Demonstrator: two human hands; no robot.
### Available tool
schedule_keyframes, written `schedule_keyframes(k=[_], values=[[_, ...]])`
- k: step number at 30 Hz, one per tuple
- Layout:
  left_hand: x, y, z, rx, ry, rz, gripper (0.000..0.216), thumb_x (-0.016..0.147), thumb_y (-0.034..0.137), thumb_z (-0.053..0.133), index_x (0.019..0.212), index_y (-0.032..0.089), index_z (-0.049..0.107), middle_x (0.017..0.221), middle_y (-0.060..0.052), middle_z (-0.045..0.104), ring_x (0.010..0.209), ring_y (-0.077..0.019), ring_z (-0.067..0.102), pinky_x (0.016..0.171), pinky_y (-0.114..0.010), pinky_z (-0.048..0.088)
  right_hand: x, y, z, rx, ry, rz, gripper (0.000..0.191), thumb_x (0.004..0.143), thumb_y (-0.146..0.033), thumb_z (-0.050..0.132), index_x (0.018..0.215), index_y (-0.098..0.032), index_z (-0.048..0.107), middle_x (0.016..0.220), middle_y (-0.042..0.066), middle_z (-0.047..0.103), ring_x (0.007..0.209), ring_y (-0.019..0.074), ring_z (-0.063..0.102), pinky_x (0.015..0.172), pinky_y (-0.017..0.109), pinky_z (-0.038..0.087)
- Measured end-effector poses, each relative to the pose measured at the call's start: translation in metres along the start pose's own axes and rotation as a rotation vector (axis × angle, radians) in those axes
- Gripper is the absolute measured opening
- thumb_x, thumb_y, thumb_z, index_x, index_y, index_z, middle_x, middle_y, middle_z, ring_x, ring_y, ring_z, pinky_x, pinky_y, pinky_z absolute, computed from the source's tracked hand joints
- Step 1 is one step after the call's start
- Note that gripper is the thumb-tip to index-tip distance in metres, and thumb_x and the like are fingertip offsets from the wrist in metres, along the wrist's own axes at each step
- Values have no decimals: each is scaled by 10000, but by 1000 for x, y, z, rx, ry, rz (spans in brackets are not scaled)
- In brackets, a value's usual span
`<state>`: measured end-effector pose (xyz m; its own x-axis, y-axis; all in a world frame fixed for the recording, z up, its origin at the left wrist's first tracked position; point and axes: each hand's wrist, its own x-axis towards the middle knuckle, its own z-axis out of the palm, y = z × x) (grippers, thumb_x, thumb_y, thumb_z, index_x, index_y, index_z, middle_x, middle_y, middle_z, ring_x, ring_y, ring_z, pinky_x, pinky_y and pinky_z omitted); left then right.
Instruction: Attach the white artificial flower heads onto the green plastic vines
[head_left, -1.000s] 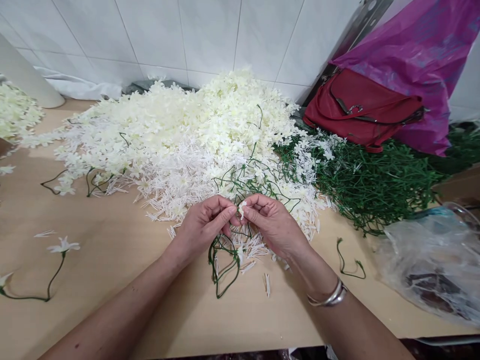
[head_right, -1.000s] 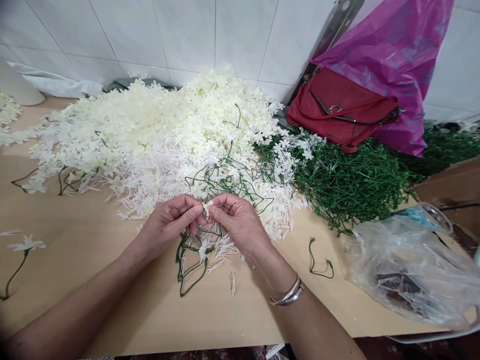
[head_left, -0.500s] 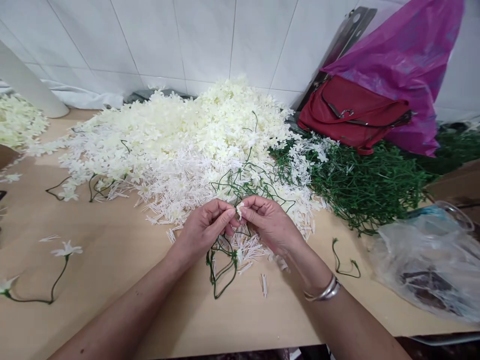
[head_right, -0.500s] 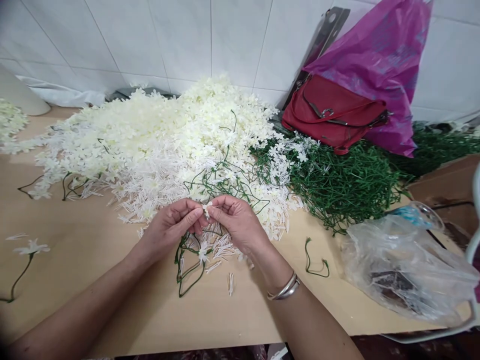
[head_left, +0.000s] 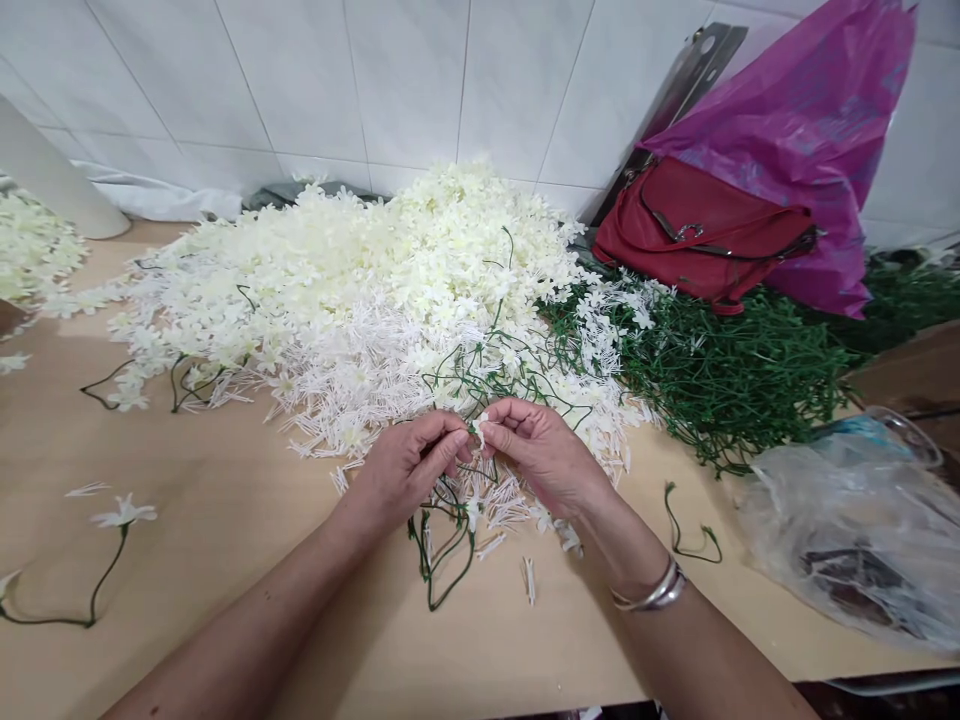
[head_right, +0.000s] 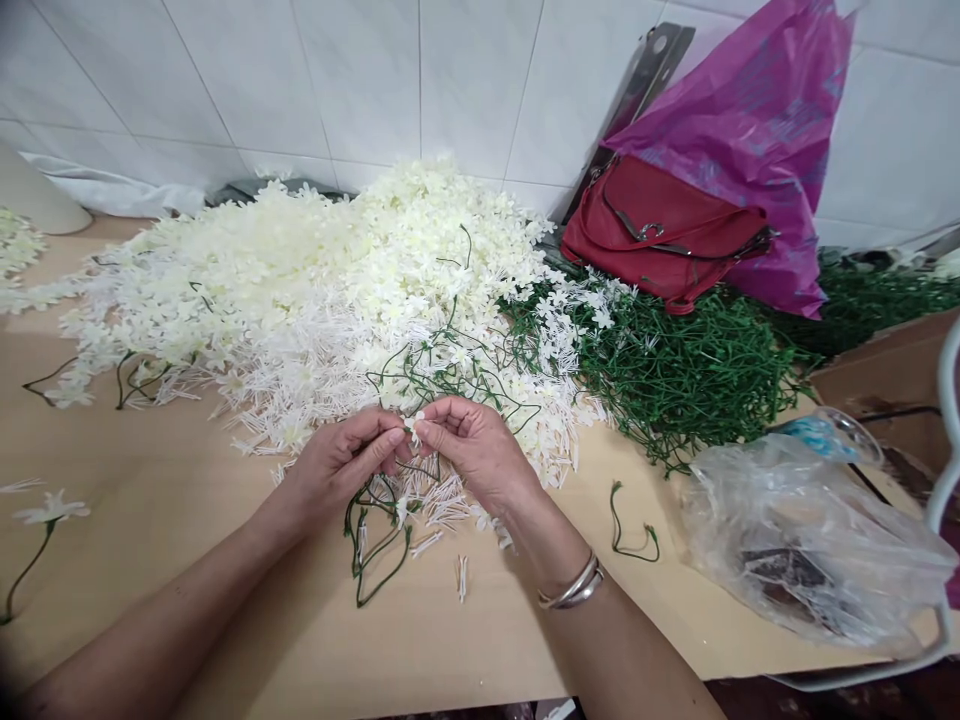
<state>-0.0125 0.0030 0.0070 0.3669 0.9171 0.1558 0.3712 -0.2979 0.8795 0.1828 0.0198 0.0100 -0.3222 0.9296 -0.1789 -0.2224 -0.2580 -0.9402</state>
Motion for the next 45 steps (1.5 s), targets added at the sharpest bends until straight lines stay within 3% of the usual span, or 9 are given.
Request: schedule_keyframes(k=[8,23,28,32,35,37,40,42,45], values=[[0,-2,-1,-28,14,74,250,1055,305,520,899,217,694,786,7,720,706,-138,686,689,-236,523,0,5,1,36,-43,-13,242,777,-379,893,784,-223,708,671,-29,683,657,126,600,717,308,476],[-2,-7,1,-136,5,2,275,1065,328,516,910,206,708,832,-2,708,745,-137,675,742,-249,532,0,9,3,3,-36,-38,211,764,-352,885,787,-225,718,692,-17,677,690,144,601,730,323,458],[0,-5,6,-337,16,-25,280,1059,385,554,915,197,704,857,-21,742,761,-139,679,726,-241,554,0,5,5,78,-18,-33,312,745,-448,911,844,-216,728,718,-26,668,676,128,596,712,298,461],[1,-4,3,-554,69,-52,251,989,406,694,884,182,735,839,-38,758,727,-141,694,732,-255,590,-2,-2,4,157,23,-43,374,770,-511,889,956,-216,753,801,-19,676,720,119,615,747,279,480],[0,-4,-18,-829,283,-90,226,904,432,791,866,209,797,800,-52,776,722,-179,734,673,-276,620,-4,-7,2,148,14,-76,347,821,-524,847,961,-219,760,846,-3,686,750,125,623,773,283,491],[1,-4,-35,-895,415,-58,293,992,550,627,958,321,806,884,-17,804,856,-177,765,675,-245,623,-6,-10,1,131,5,-97,337,835,-529,832,957,-223,762,850,-2,685,754,128,624,776,288,495],[4,-2,-49,-1102,611,-31,330,1068,496,491,1103,368,793,1107,31,822,1117,-146,749,800,-196,622,-7,-13,-1,114,13,-122,320,847,-523,821,951,-226,762,849,-4,683,753,127,627,780,293,500],[6,-2,-47,-1248,587,-114,402,1103,453,409,1149,334,790,1207,36,808,1157,-129,740,856,-190,617,-8,-14,-3,90,21,-130,293,851,-497,822,951,-230,758,849,-5,684,757,130,631,788,300,502],[7,-1,-33,-1291,440,-252,450,1090,479,426,1098,248,812,1173,-31,822,1039,-157,782,854,-238,638,-8,-16,-4,8,24,-147,262,857,-460,817,975,-238,746,855,-4,688,765,139,634,786,319,502]])
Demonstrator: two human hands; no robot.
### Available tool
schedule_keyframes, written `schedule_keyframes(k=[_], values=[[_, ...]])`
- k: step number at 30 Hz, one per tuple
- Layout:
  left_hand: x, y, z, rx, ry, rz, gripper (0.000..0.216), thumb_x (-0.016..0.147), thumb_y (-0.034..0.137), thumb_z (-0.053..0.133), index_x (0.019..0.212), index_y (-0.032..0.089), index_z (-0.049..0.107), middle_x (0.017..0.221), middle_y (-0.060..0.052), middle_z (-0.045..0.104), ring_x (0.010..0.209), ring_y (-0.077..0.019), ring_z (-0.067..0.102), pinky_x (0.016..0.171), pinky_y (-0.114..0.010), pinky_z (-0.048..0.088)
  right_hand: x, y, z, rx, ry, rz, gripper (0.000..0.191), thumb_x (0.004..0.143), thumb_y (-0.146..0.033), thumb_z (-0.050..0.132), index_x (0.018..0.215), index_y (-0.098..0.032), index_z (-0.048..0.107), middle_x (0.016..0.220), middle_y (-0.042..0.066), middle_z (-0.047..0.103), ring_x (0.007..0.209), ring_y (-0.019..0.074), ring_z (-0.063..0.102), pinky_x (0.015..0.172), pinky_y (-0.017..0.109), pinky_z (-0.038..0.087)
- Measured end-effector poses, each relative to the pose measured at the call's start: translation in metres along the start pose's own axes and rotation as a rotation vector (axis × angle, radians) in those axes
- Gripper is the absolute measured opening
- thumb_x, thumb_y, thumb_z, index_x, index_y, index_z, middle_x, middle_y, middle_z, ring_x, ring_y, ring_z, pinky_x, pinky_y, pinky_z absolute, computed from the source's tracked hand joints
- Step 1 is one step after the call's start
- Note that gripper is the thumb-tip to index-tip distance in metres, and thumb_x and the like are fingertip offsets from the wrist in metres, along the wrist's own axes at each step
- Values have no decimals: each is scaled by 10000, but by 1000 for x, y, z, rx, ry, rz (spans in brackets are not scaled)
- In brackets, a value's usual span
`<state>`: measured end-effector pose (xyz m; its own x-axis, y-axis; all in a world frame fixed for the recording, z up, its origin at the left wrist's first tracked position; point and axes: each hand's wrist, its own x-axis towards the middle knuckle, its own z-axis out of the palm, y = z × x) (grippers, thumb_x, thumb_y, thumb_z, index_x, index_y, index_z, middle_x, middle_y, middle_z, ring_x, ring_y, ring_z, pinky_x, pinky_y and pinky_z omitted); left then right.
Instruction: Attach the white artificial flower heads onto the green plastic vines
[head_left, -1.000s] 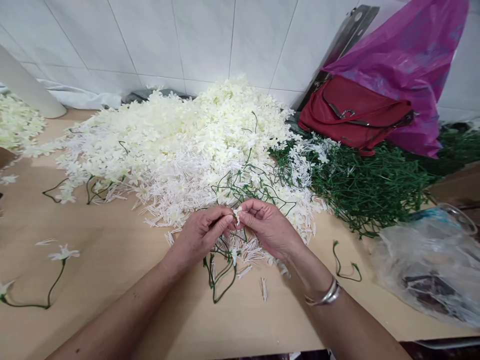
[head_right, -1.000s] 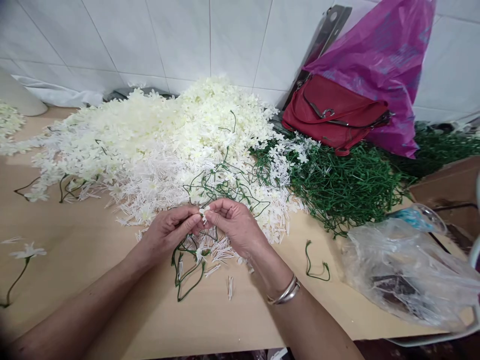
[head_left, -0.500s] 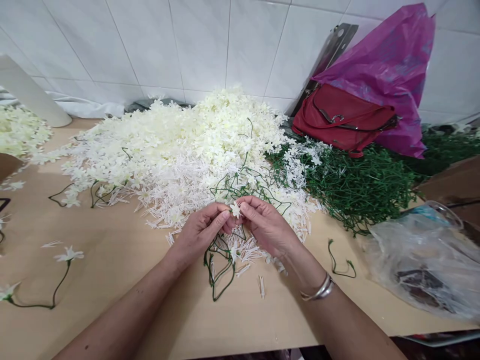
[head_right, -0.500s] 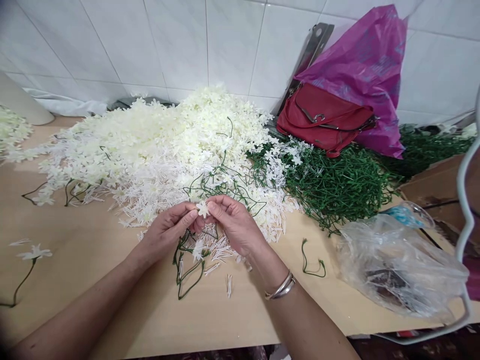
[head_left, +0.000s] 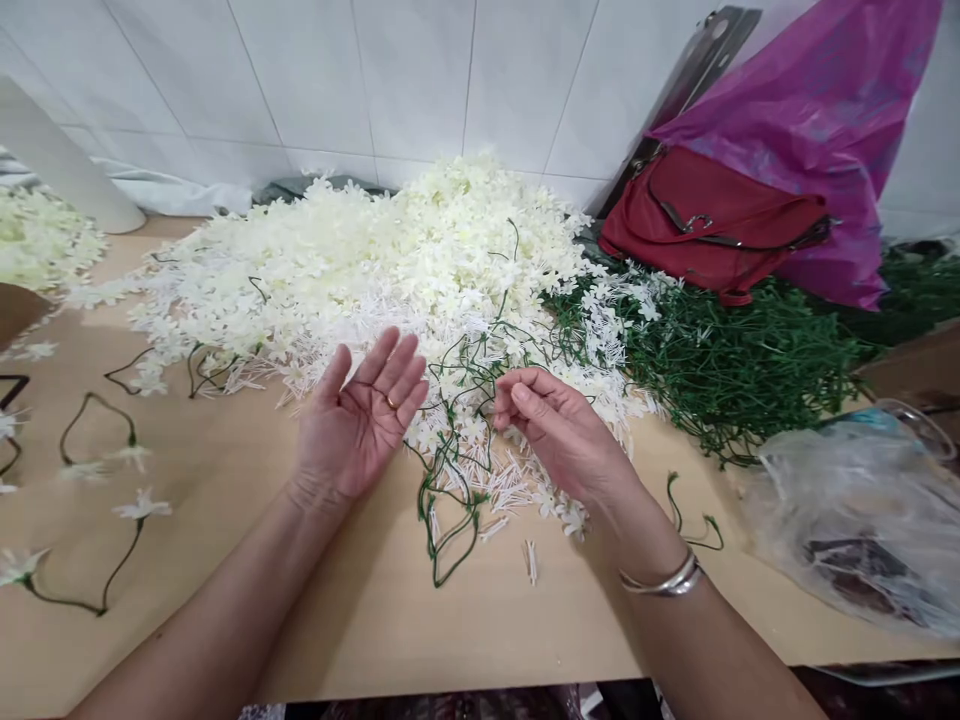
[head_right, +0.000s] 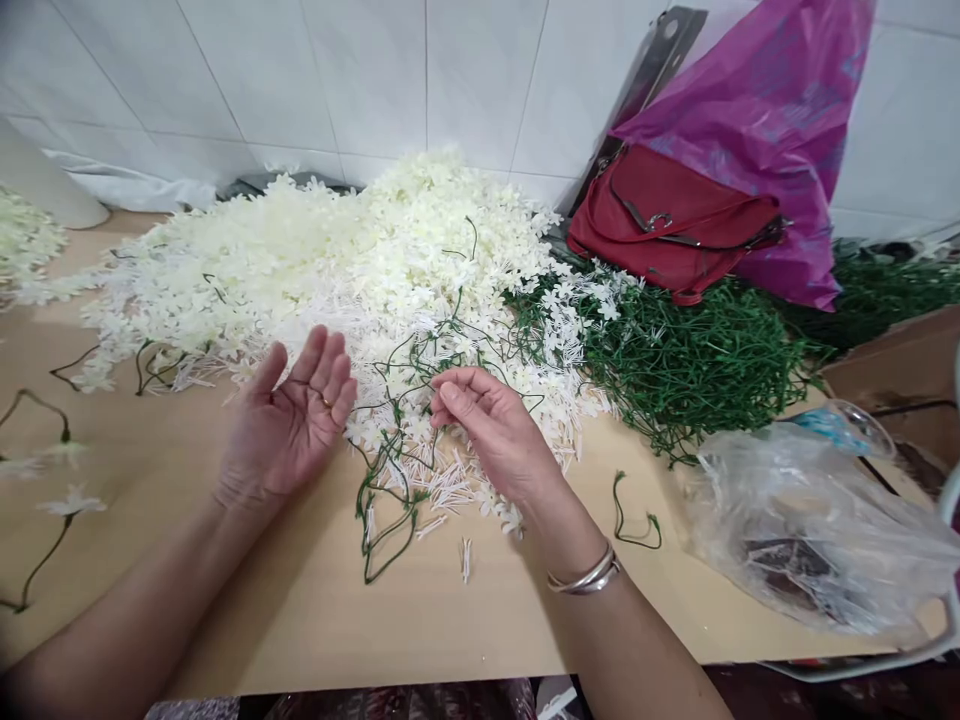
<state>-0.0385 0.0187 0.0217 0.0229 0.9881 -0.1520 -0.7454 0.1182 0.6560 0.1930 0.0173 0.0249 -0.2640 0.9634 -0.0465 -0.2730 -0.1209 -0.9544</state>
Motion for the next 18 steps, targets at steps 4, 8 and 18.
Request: schedule_keyframes(k=[4,8,18], values=[[-5,-13,1,273,-127,57,274,983,421,683,1062,196,819,1036,-68,835,888,-160,787,879,-257,634,-3,0,-1,-239,-41,-51,192,876,-395,791,971,-244,720,822,-13,653,747,142,598,717,314,475],[-10,-16,1,650,-287,205,160,956,317,753,1045,196,808,969,-50,816,825,-130,759,840,-218,606,-8,3,0,-736,-222,-84,140,816,-266,843,879,-228,724,844,-16,575,707,129,539,655,303,428],[-13,-23,1,943,-234,412,247,978,338,712,1177,196,744,1113,-88,766,957,-187,711,849,-280,566,-7,-7,-3,-616,-32,-201,156,899,-299,769,794,-246,666,818,1,616,759,165,554,709,338,442]])
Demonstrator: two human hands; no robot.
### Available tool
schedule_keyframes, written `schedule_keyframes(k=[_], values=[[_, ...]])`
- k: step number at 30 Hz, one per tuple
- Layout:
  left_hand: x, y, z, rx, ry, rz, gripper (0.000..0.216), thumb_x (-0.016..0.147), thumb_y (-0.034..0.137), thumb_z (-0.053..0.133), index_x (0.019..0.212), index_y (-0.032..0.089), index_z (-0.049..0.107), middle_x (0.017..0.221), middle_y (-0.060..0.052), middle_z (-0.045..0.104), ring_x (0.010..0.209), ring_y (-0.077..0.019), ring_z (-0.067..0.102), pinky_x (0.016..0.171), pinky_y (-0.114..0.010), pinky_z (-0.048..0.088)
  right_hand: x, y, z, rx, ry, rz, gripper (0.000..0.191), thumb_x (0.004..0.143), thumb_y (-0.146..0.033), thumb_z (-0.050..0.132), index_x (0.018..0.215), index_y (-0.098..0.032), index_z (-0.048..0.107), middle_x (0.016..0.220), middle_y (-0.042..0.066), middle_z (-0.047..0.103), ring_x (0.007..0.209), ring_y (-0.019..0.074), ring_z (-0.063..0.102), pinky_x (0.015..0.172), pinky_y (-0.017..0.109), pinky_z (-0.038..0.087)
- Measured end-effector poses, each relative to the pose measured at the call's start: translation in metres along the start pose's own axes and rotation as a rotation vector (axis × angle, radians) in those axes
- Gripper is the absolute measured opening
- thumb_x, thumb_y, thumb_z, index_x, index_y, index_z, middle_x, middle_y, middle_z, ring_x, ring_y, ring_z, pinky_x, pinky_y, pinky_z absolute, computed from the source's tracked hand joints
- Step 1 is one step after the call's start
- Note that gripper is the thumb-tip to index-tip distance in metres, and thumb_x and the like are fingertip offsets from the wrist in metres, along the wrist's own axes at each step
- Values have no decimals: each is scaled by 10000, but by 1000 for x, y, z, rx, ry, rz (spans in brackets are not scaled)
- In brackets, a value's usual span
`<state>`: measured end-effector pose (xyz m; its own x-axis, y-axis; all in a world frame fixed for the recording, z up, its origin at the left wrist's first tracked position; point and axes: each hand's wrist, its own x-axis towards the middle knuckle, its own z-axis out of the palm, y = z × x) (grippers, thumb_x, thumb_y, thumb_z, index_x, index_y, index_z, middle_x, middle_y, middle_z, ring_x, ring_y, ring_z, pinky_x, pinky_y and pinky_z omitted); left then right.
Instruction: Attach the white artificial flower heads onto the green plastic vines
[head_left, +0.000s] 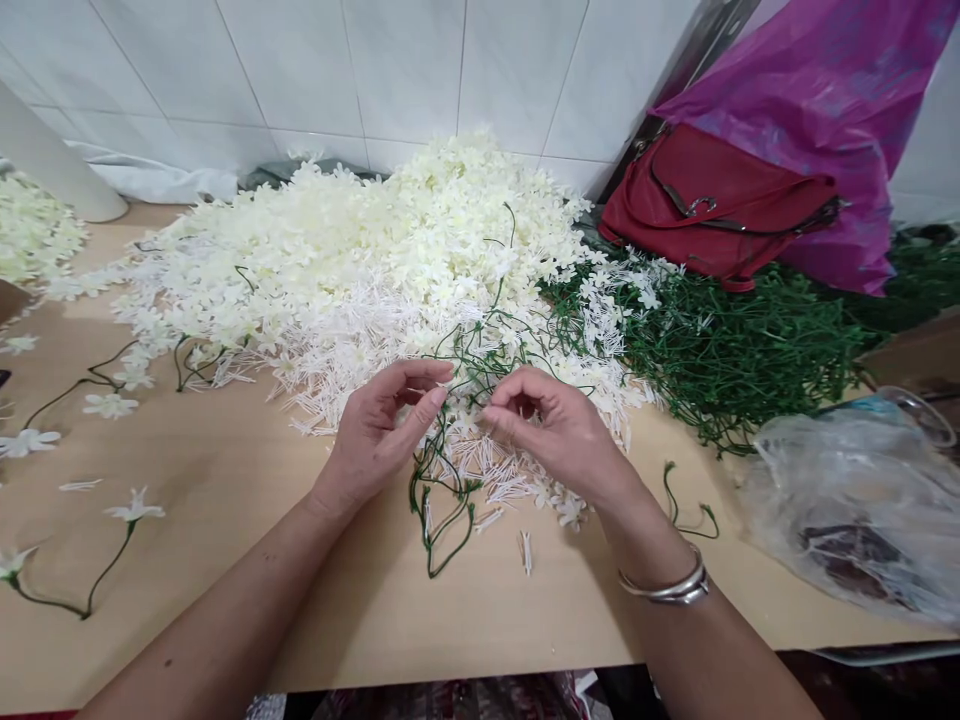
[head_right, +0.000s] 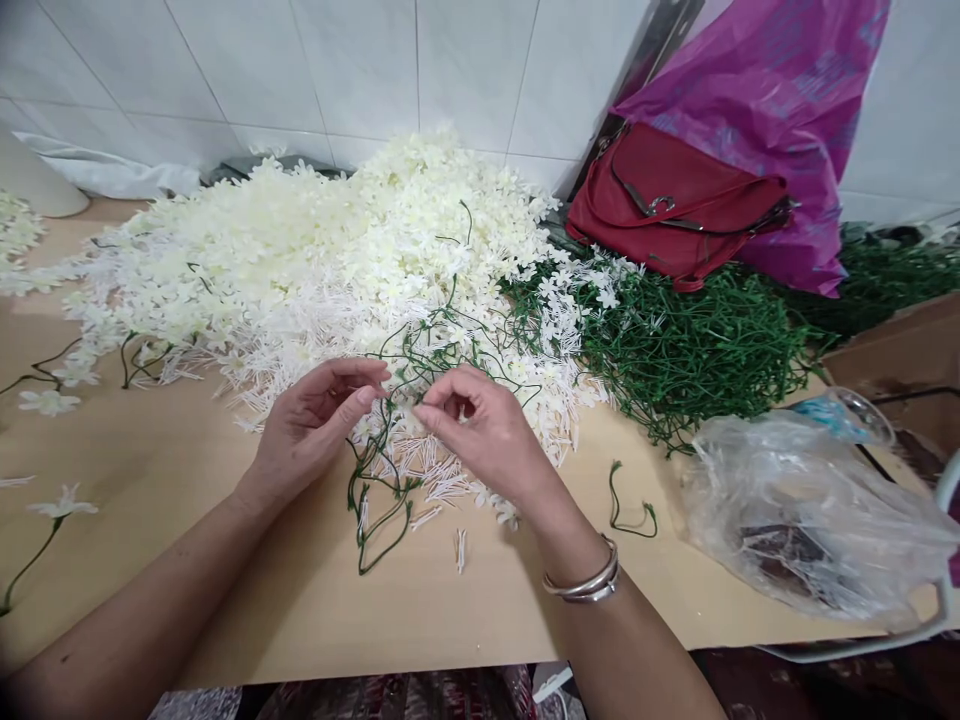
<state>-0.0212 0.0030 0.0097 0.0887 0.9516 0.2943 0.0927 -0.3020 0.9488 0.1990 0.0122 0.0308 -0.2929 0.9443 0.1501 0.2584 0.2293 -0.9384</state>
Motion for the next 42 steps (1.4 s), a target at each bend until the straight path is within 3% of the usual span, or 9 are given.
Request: schedule_keyframes(k=[5,9,13,18,22,27,32,36,42], values=[[-1,4,2,-21,-26,-7,283,996,381,684,1196,187,732,1092,-93,765,967,-199,711,834,-286,568,-3,-11,0,490,26,10,256,851,-441,832,837,-271,642,837,-9,670,715,157,609,727,349,518],[-2,5,2,-90,-124,-33,289,1039,421,614,1148,196,759,1031,-76,783,918,-188,725,853,-294,580,-6,-11,12,601,-101,2,150,898,-359,804,858,-275,686,852,-10,720,749,154,676,796,367,553],[-2,8,4,-156,-73,-79,231,1008,392,680,1090,216,804,1028,-60,808,981,-195,743,915,-297,586,-5,-7,20,615,-189,85,112,905,-338,789,881,-262,709,907,2,752,880,174,741,917,395,562],[3,7,1,-324,57,-113,219,1001,400,692,1044,229,821,1145,-63,794,1089,-193,724,949,-288,580,-2,-6,10,440,-80,113,188,861,-337,813,1008,-270,716,1029,28,748,928,199,736,866,393,562],[8,5,-6,-597,204,-190,211,940,389,778,1073,229,810,785,12,728,731,-97,689,771,-207,582,-2,-1,6,-16,9,1,77,891,-288,771,953,-263,733,858,13,660,769,172,605,730,360,493],[9,5,-8,-551,81,-278,207,918,368,800,1025,192,792,678,28,652,590,-77,593,649,-191,527,-2,9,14,-389,-82,-96,106,869,-154,733,848,-254,704,878,16,589,735,165,548,695,356,422],[6,7,-3,-511,-115,-318,164,932,333,767,985,181,737,860,-14,692,723,-111,646,718,-228,528,1,10,11,-229,48,-32,160,884,-177,717,762,-252,646,815,7,645,739,172,565,699,369,432],[5,8,-2,-539,-133,-339,93,969,260,679,922,182,696,825,6,592,610,-74,462,585,-210,398,2,6,5,-31,203,24,97,865,-228,733,801,-248,662,775,1,652,726,167,568,704,373,438],[3,6,0,-264,-189,-253,200,928,353,748,1087,232,733,834,5,590,619,-105,423,558,-251,326,0,2,13,98,100,43,32,878,-279,741,882,-251,727,750,-8,624,709,156,545,673,355,434]])
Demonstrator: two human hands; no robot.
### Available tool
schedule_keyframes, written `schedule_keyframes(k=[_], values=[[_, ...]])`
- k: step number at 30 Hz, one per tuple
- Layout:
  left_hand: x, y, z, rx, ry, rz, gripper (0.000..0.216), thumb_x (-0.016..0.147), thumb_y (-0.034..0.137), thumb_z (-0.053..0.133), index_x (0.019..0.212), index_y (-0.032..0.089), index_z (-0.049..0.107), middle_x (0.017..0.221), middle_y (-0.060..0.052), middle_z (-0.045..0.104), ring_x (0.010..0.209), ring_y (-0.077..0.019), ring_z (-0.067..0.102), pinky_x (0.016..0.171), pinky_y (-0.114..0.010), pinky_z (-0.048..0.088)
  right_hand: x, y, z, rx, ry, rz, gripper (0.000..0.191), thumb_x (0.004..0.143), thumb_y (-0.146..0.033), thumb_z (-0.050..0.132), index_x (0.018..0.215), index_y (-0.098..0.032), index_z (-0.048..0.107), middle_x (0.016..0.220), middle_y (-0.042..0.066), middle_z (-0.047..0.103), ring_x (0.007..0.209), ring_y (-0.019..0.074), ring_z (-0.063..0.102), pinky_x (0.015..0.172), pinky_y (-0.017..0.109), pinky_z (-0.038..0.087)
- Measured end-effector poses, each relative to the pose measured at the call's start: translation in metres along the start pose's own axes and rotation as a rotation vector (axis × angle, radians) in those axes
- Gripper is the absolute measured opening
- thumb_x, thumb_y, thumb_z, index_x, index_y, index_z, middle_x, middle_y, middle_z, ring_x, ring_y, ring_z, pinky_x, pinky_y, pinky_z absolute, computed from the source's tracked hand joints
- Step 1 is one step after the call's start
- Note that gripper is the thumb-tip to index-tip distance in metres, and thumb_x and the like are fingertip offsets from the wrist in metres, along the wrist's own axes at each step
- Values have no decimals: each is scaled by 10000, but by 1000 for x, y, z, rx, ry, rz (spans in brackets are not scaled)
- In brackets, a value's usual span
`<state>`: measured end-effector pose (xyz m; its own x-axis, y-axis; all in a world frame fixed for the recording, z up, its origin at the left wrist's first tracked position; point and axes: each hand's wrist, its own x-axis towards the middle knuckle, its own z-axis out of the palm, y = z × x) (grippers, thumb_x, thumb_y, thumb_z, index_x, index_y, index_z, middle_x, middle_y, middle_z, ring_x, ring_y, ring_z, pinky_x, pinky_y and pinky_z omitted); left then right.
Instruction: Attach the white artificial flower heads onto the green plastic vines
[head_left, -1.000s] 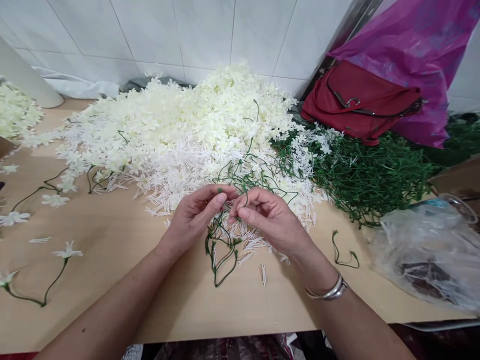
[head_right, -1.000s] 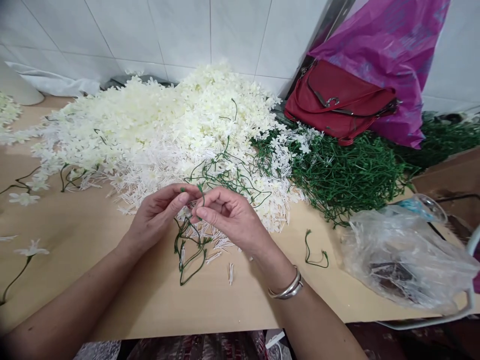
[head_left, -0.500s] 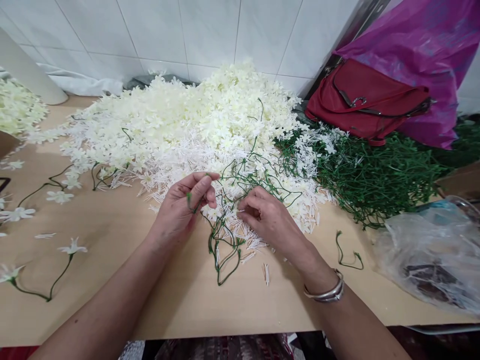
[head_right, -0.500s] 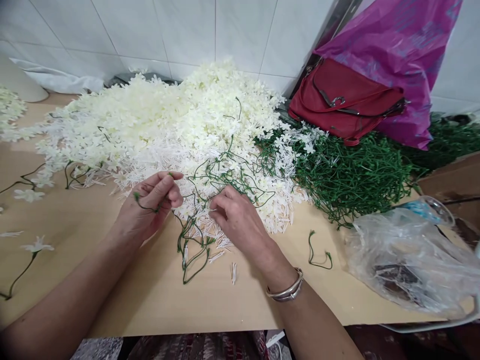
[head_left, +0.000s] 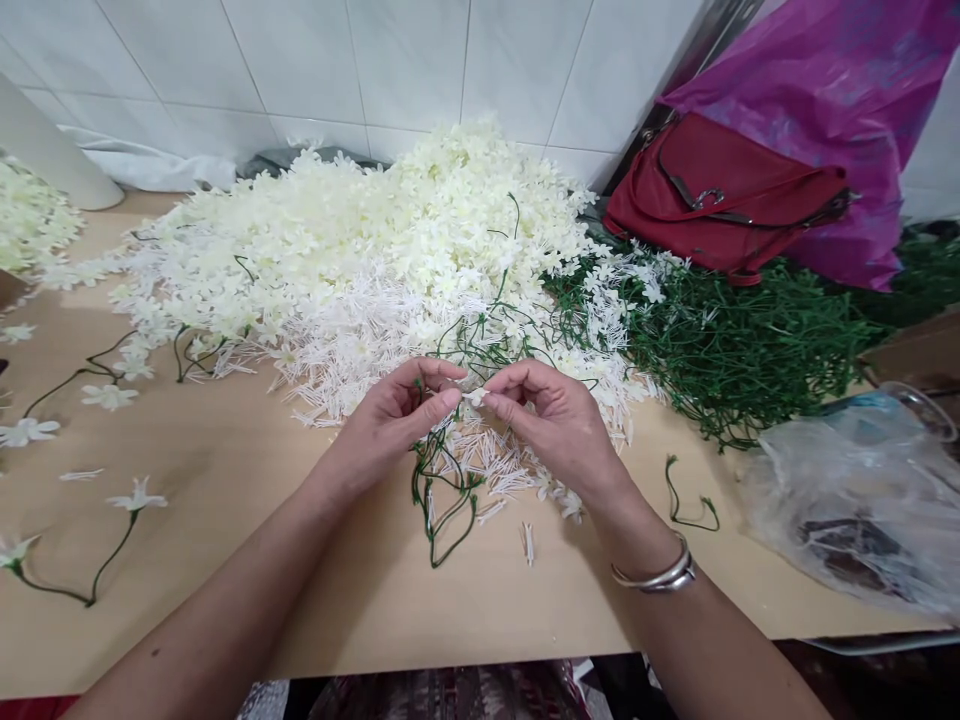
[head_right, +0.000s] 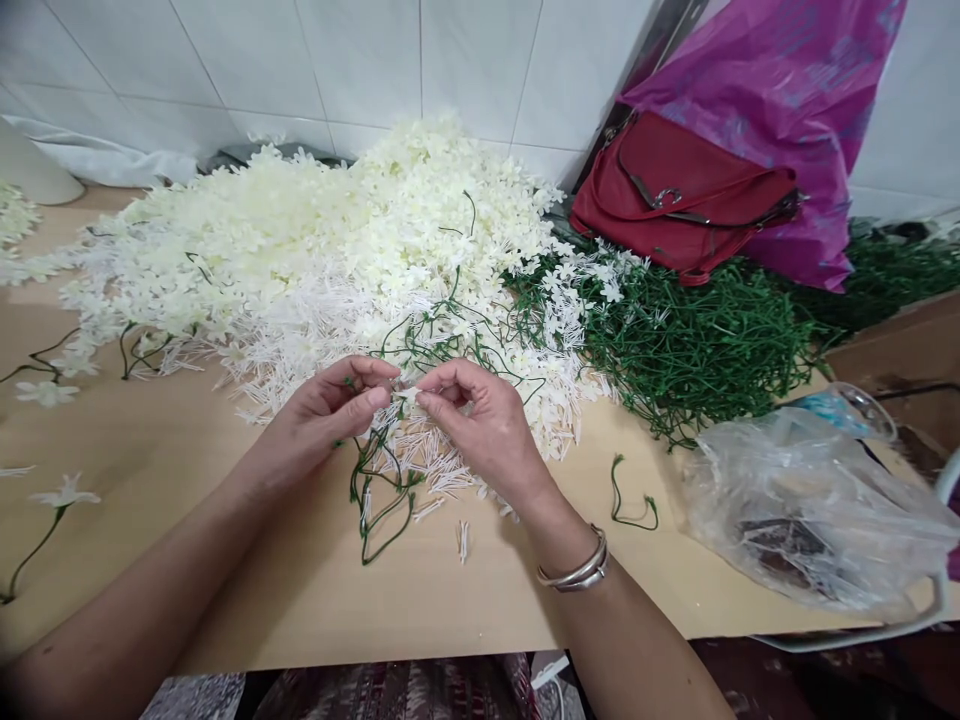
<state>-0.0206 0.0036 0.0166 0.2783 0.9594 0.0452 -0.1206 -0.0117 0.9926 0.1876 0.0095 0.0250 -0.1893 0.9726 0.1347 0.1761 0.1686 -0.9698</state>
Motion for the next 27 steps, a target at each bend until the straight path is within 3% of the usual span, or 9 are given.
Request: schedule_keyframes(k=[4,7,11,16,20,22,25,27], values=[[0,-6,2,201,37,54,184,912,398,762,981,228,751,811,-4,631,607,-120,411,570,-279,316,-3,0,5,69,-63,20,63,888,-306,762,894,-255,725,795,-1,673,729,155,579,674,345,458],[0,-10,1,252,99,83,184,927,411,744,910,228,734,719,11,576,612,-134,409,583,-287,310,-2,1,2,29,-67,7,75,908,-316,752,948,-261,719,837,4,690,752,161,597,689,347,465],[0,-12,-1,277,180,75,201,921,420,756,902,233,686,607,54,408,570,-131,349,548,-281,259,0,5,-5,-311,-143,-101,63,904,-227,733,866,-260,695,857,8,649,761,167,579,701,352,437],[0,-16,-2,331,229,51,222,897,431,785,906,231,689,586,63,388,545,-124,349,524,-266,249,1,8,-5,-598,-237,-181,186,920,-105,593,820,-244,664,897,26,627,756,172,582,715,366,407],[1,-15,1,241,270,34,247,874,426,805,883,213,682,647,36,524,561,-111,407,521,-247,291,1,8,-6,-496,-159,-129,135,932,-160,615,828,-243,638,844,16,630,737,168,564,701,361,425],[3,-12,3,184,291,20,266,856,426,819,862,203,674,681,24,571,564,-101,432,507,-231,313,2,8,-7,-342,-68,-73,63,939,-202,632,925,-250,672,851,15,646,768,171,584,721,360,457],[4,-7,5,118,314,11,291,817,428,844,923,190,715,725,8,620,568,-96,461,491,-213,348,3,7,-7,-157,43,-33,128,944,-254,648,1051,-234,715,873,24,667,792,169,604,756,365,487],[5,-5,6,110,316,-5,317,804,431,850,968,180,747,728,7,626,559,-88,450,478,-202,350,2,5,-5,-88,85,-41,101,928,-279,691,1000,-221,732,825,12,670,755,157,604,747,357,494]])
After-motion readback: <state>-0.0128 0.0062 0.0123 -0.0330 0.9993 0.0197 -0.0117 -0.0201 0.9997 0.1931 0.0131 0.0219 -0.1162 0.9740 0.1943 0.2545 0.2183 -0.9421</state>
